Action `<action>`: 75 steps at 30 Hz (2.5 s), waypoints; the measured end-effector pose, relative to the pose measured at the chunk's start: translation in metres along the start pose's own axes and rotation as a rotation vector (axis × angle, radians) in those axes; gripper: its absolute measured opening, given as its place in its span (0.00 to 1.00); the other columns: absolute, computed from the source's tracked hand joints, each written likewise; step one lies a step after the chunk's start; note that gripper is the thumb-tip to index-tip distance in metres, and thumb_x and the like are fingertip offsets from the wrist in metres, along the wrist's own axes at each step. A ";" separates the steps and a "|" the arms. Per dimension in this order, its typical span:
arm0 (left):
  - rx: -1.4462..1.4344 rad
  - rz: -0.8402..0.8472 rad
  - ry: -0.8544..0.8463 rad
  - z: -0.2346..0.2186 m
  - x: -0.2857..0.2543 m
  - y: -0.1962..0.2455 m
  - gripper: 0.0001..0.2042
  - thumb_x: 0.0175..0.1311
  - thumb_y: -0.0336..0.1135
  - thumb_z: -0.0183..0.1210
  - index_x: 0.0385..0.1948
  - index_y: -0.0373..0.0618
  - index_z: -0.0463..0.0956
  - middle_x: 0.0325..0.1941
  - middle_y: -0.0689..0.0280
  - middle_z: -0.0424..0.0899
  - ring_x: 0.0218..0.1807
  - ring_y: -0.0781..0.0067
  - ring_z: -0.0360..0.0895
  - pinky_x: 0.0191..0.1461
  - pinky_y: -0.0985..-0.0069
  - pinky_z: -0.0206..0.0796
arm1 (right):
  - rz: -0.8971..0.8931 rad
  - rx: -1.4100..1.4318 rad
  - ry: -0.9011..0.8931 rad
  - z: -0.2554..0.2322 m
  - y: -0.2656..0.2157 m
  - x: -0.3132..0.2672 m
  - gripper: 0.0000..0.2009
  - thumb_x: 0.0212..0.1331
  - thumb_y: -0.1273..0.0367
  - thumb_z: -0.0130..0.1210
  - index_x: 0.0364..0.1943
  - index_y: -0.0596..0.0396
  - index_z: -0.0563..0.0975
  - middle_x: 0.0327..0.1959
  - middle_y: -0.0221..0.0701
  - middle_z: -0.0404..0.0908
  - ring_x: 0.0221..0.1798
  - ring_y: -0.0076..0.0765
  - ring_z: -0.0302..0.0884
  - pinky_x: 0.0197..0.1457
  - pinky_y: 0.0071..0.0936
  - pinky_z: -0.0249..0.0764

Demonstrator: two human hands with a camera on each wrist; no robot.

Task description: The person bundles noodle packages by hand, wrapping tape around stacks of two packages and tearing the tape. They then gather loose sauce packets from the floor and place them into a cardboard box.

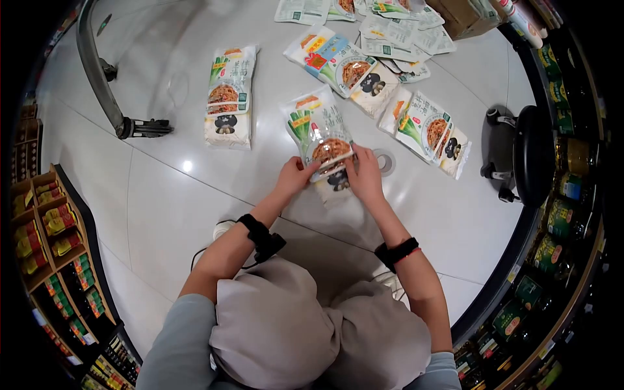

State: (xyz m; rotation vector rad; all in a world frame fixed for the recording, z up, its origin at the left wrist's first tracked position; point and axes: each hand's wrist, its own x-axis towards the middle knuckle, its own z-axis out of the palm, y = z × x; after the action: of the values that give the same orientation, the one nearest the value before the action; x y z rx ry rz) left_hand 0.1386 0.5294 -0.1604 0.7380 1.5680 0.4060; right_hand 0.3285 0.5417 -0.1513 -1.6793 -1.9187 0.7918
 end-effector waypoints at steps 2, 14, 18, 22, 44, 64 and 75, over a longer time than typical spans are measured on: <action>-0.057 0.148 0.050 0.002 0.003 -0.018 0.23 0.54 0.46 0.61 0.38 0.34 0.67 0.30 0.62 0.77 0.33 0.74 0.75 0.37 0.79 0.67 | 0.145 0.114 -0.081 0.002 0.009 -0.005 0.16 0.56 0.70 0.52 0.48 0.62 0.69 0.42 0.40 0.73 0.46 0.37 0.72 0.50 0.29 0.67; -0.370 0.489 0.157 -0.112 -0.012 -0.009 0.19 0.58 0.31 0.57 0.50 0.41 0.61 0.45 0.64 0.74 0.44 0.78 0.72 0.50 0.79 0.65 | 0.354 0.794 -0.215 -0.063 -0.016 -0.040 0.18 0.60 0.73 0.48 0.55 0.58 0.67 0.51 0.29 0.70 0.53 0.28 0.68 0.54 0.23 0.66; -0.607 0.408 0.094 -0.197 -0.002 0.052 0.18 0.59 0.33 0.55 0.50 0.42 0.63 0.45 0.64 0.75 0.46 0.76 0.73 0.50 0.77 0.67 | 0.324 0.581 -0.167 -0.083 0.028 -0.057 0.14 0.60 0.72 0.48 0.50 0.58 0.71 0.48 0.29 0.72 0.49 0.26 0.69 0.50 0.22 0.68; -0.494 0.359 0.118 -0.252 0.053 0.046 0.16 0.60 0.34 0.53 0.48 0.42 0.65 0.44 0.63 0.76 0.44 0.74 0.74 0.47 0.76 0.67 | 0.394 0.522 -0.092 -0.078 0.051 -0.065 0.09 0.60 0.72 0.49 0.43 0.57 0.74 0.45 0.27 0.72 0.45 0.23 0.70 0.42 0.19 0.70; 1.276 0.858 0.504 -0.171 0.036 0.152 0.23 0.50 0.39 0.57 0.49 0.44 0.66 0.58 0.53 0.64 0.58 0.49 0.61 0.60 0.59 0.54 | -0.133 -0.154 0.314 -0.113 0.063 -0.012 0.13 0.44 0.77 0.53 0.37 0.53 0.74 0.43 0.33 0.74 0.48 0.43 0.69 0.51 0.36 0.67; 1.392 1.183 -0.047 -0.046 0.067 0.107 0.22 0.48 0.46 0.59 0.47 0.52 0.69 0.61 0.66 0.63 0.67 0.57 0.52 0.67 0.48 0.41 | -0.225 0.007 0.103 -0.056 0.037 -0.008 0.09 0.44 0.76 0.55 0.32 0.53 0.75 0.43 0.32 0.74 0.48 0.43 0.70 0.51 0.36 0.67; 1.268 1.263 0.098 0.055 0.138 0.183 0.19 0.46 0.36 0.57 0.44 0.47 0.72 0.63 0.58 0.58 0.66 0.55 0.53 0.68 0.56 0.42 | -0.134 0.027 0.032 -0.055 0.025 -0.077 0.11 0.44 0.73 0.57 0.36 0.52 0.76 0.45 0.32 0.72 0.52 0.42 0.67 0.55 0.36 0.66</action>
State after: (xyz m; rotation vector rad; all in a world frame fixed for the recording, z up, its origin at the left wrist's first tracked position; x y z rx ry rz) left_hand 0.2323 0.7456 -0.1534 2.7325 1.1167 0.2756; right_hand 0.3946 0.4737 -0.1270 -1.5213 -1.9662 0.7308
